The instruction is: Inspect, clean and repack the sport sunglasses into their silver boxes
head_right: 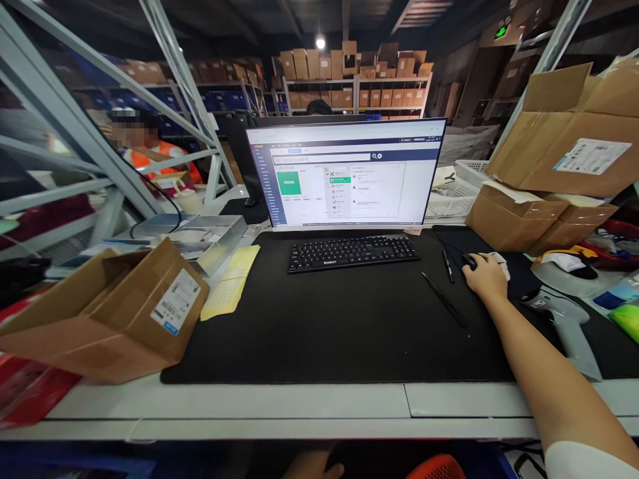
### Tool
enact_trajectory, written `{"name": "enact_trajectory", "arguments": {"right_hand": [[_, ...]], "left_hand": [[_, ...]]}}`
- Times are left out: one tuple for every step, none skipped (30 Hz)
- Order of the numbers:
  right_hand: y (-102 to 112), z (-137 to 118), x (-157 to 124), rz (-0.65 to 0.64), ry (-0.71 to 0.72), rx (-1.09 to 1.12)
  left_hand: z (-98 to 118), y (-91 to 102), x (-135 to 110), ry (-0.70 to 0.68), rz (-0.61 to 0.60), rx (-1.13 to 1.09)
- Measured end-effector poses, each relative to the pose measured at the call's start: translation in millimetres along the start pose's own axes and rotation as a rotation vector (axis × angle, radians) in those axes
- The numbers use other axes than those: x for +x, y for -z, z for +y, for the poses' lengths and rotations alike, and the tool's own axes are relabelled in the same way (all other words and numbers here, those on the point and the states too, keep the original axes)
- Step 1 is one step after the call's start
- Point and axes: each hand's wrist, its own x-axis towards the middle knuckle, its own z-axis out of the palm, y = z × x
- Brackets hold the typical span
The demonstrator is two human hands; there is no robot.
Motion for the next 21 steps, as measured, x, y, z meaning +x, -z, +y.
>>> {"name": "enact_trajectory", "arguments": {"right_hand": [[0.0, 0.1, -0.1, 0.0, -0.003, 0.003], [0.0, 0.3, 0.0, -0.001, -0.004, 0.006], [0.0, 0.4, 0.1, -0.003, -0.003, 0.009], [0.0, 0.4, 0.2, -0.004, -0.003, 0.013], [0.1, 0.4, 0.3, -0.006, -0.001, 0.016], [0.2, 0.4, 0.5, -0.009, 0.002, 0.019], [0.4, 0.2, 0.5, -0.012, 0.007, 0.024], [0.7, -0.1, 0.6, -0.017, 0.014, 0.029], [1.2, -0.5, 0.6, -0.022, 0.023, 0.036], [1.9, -0.9, 0.6, -0.03, 0.036, 0.044], [2.8, -1.5, 0.6, -0.04, 0.053, 0.054], [3.8, -2.1, 0.6, -0.048, 0.069, 0.064], [4.9, -2.7, 0.5, -0.057, 0.086, 0.076], [5.9, -3.5, 0.4, -0.063, 0.099, 0.087], [7.0, -4.3, 0.1, -0.067, 0.108, 0.096], [7.9, -5.3, -0.4, -0.068, 0.111, 0.105], [8.9, -6.4, -1.0, -0.067, 0.111, 0.113], [9.9, -7.7, -1.7, -0.066, 0.109, 0.121], [11.1, -9.3, -2.6, -0.066, 0.107, 0.127], [12.5, -10.9, -3.5, -0.065, 0.103, 0.132], [14.2, -12.6, -4.4, -0.064, 0.099, 0.135]], "left_hand": [[0.9, 0.3, -0.3, -0.005, -0.003, -0.002], [1.9, 0.6, -0.6, -0.01, -0.006, -0.004], [3.0, 1.0, -1.1, -0.016, -0.01, -0.006], [4.1, 1.5, -1.6, -0.023, -0.013, -0.008], [5.2, 2.0, -2.3, -0.029, -0.017, -0.009], [6.3, 2.7, -3.1, -0.037, -0.022, -0.011], [7.5, 3.6, -4.0, -0.045, -0.026, -0.011], [8.9, 4.7, -4.9, -0.055, -0.031, -0.012], [10.4, 6.0, -5.9, -0.066, -0.036, -0.011], [12.1, 7.6, -7.0, -0.078, -0.041, -0.011], [14.0, 9.5, -8.2, -0.093, -0.047, -0.01], [16.1, 11.6, -9.5, -0.109, -0.052, -0.008], [18.4, 14.1, -11.0, -0.126, -0.057, -0.007], [20.9, 16.8, -12.8, -0.145, -0.062, -0.006], [23.5, 19.7, -14.8, -0.164, -0.066, -0.004], [26.3, 22.8, -17.1, -0.185, -0.068, -0.003], [29.3, 26.0, -19.5, -0.205, -0.07, -0.002], [32.6, 29.5, -22.0, -0.227, -0.07, -0.001], [36.2, 33.2, -24.3, -0.249, -0.069, -0.001], [40.3, 37.3, -26.4, -0.271, -0.067, -0.002], [44.8, 42.0, -28.1, -0.294, -0.063, -0.003]]}}
